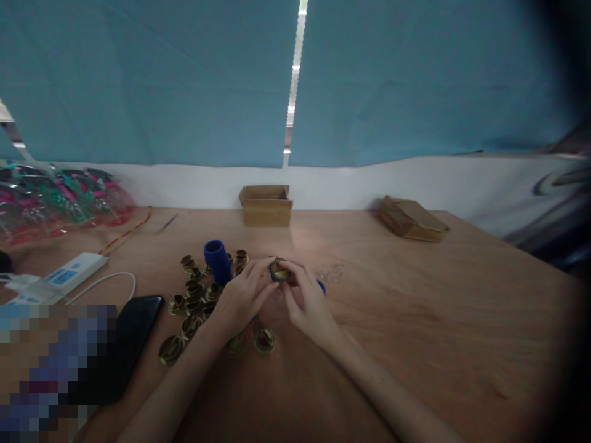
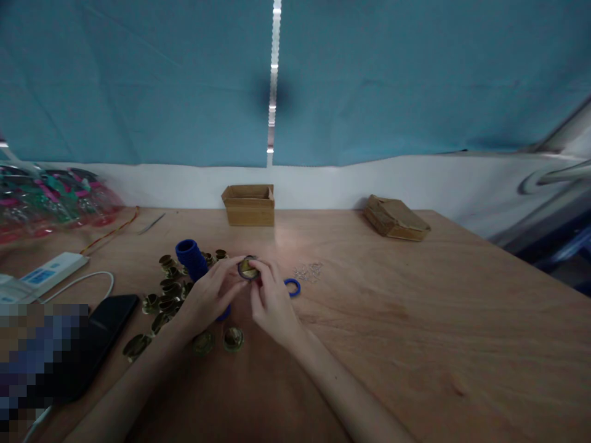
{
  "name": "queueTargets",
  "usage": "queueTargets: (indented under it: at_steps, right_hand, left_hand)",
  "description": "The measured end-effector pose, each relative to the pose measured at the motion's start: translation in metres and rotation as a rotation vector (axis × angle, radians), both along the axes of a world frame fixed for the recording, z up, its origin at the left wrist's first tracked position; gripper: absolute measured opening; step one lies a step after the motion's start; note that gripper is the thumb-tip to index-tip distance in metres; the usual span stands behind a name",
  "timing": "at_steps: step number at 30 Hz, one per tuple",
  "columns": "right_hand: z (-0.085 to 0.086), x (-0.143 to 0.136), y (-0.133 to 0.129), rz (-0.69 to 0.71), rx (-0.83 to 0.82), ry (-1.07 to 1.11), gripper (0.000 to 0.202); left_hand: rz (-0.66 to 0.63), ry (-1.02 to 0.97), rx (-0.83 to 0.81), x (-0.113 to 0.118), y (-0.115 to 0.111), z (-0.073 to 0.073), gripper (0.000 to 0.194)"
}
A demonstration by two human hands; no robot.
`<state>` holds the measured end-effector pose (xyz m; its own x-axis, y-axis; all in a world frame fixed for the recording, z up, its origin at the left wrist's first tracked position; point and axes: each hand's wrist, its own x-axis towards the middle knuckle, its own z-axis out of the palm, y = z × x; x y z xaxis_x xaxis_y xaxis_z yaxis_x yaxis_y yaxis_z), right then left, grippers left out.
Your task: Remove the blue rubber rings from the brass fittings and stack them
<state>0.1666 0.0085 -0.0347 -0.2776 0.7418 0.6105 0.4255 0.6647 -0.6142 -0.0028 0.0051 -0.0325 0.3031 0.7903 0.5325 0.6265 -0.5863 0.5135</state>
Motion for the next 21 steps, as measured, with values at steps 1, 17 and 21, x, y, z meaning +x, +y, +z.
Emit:
queueTargets:
  at_steps: [1, 17, 21]
  right_hand:
    - [0.0, -0.002, -0.001, 0.014, -0.03, 0.011, 0.038]
    - [-0.003, 0.003, 0.0, 0.004, -0.236, 0.023, 0.024]
    - [-0.003, 0.006, 0.001, -0.033, -0.199, 0.018, 0.02]
  left_hand:
    - [-0.02, -0.035, -0.02, 0.0, 0.001, -0.001, 0.039]
    - [-0.016, -0.515, -0.415, 0.013, 0.0, 0.004, 0.027]
    - [-0.197, -0.565, -0.428, 0.013, 0.0, 0.0, 0.017]
